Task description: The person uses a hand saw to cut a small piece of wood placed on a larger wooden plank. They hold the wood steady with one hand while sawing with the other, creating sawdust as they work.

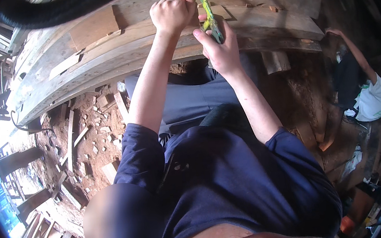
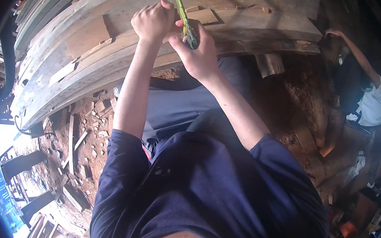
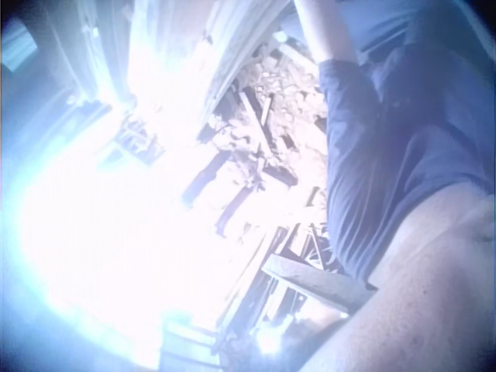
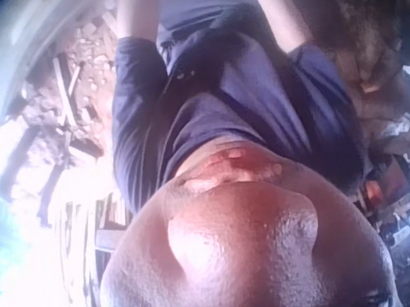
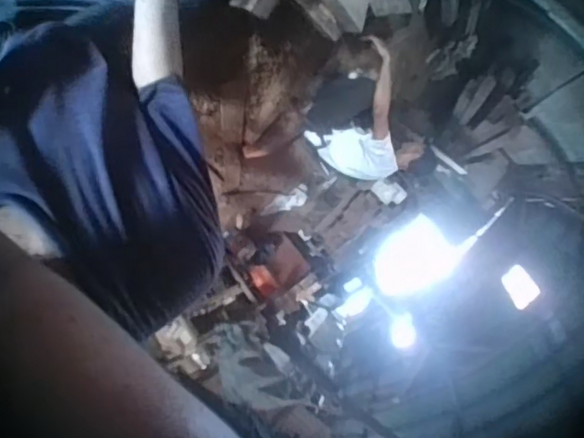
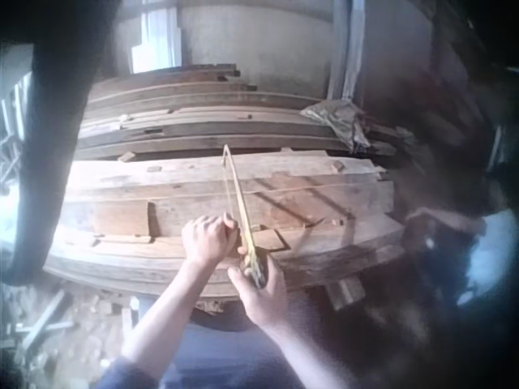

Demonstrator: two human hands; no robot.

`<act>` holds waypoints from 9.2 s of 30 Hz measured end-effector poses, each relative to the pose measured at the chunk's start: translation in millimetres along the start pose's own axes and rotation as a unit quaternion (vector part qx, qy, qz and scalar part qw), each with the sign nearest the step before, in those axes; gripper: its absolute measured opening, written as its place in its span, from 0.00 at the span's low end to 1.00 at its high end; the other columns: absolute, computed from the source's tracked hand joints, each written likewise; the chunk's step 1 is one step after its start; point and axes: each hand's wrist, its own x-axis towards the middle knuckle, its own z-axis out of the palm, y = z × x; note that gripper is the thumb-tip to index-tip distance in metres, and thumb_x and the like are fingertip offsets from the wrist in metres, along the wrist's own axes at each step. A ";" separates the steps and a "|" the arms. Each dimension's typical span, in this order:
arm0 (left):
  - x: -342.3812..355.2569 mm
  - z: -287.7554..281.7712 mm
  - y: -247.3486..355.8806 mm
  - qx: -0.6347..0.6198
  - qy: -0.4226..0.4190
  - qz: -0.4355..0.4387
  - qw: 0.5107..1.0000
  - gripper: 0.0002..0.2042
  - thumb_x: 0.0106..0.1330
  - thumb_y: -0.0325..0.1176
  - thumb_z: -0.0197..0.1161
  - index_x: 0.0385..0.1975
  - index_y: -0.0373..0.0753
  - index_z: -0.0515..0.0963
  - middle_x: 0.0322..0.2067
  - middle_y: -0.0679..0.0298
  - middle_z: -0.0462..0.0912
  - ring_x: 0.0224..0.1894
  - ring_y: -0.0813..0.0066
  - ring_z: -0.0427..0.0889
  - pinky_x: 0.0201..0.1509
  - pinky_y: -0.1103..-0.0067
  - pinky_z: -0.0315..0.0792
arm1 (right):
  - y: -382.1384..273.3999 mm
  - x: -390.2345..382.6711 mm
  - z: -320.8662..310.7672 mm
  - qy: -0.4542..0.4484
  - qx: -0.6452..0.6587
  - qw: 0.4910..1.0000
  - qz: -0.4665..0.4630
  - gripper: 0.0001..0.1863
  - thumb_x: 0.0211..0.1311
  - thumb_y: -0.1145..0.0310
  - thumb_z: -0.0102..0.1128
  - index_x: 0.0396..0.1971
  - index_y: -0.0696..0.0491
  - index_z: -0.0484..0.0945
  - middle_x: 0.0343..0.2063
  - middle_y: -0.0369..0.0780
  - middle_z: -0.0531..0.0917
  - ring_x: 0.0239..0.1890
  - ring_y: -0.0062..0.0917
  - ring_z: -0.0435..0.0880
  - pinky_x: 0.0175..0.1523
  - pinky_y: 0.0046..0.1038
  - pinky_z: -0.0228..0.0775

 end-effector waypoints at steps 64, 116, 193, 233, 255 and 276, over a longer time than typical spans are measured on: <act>-4.5 4.7 -4.3 -0.024 0.002 -0.012 1.000 0.25 0.70 0.43 0.60 0.06 0.48 0.77 0.09 0.61 0.79 0.15 0.61 0.84 0.22 0.66 0.76 | -34.9 -56.0 -22.6 -0.025 0.036 0.996 0.078 0.21 0.71 0.69 0.71 0.62 0.53 0.79 0.21 0.25 0.74 0.19 0.09 0.70 0.25 0.18 0.61; 0.8 1.1 -11.4 0.004 0.018 0.018 1.000 0.22 0.68 0.37 0.63 0.07 0.50 0.74 0.11 0.69 0.79 0.15 0.67 0.82 0.22 0.70 0.74 | -28.0 -11.0 -5.7 -0.040 0.103 0.991 0.076 0.19 0.70 0.70 0.72 0.57 0.54 0.79 0.25 0.27 0.76 0.18 0.08 0.69 0.24 0.18 0.61; 7.5 0.5 -3.9 -0.036 0.019 0.006 0.999 0.22 0.68 0.36 0.62 0.07 0.48 0.75 0.09 0.65 0.78 0.13 0.64 0.82 0.20 0.68 0.74 | -8.9 -18.4 1.9 -0.019 -0.037 0.999 0.002 0.22 0.68 0.69 0.74 0.58 0.55 0.75 0.24 0.28 0.74 0.28 0.11 0.73 0.37 0.22 0.68; 8.0 13.0 -17.1 0.094 -0.100 -0.052 0.989 0.26 0.71 0.41 0.60 0.05 0.47 0.75 0.09 0.61 0.80 0.15 0.60 0.84 0.22 0.64 0.76 | -26.1 -41.7 -1.4 -0.022 -0.056 0.996 0.060 0.21 0.70 0.68 0.73 0.59 0.53 0.78 0.26 0.27 0.76 0.27 0.10 0.73 0.35 0.21 0.67; 3.3 -3.0 -8.8 0.007 -0.007 0.007 1.000 0.22 0.67 0.36 0.63 0.06 0.49 0.75 0.09 0.65 0.78 0.14 0.64 0.82 0.21 0.68 0.74 | -3.2 -6.6 4.2 -0.025 -0.075 0.996 -0.033 0.23 0.68 0.65 0.75 0.58 0.53 0.77 0.24 0.29 0.77 0.26 0.12 0.75 0.37 0.23 0.68; 2.8 18.8 -19.3 0.105 -0.081 -0.039 0.990 0.26 0.71 0.42 0.61 0.04 0.48 0.75 0.08 0.65 0.78 0.11 0.63 0.80 0.17 0.67 0.72 | -13.1 -58.2 -11.6 -0.013 0.054 0.996 0.070 0.18 0.72 0.70 0.72 0.58 0.54 0.79 0.31 0.28 0.79 0.30 0.10 0.75 0.38 0.19 0.69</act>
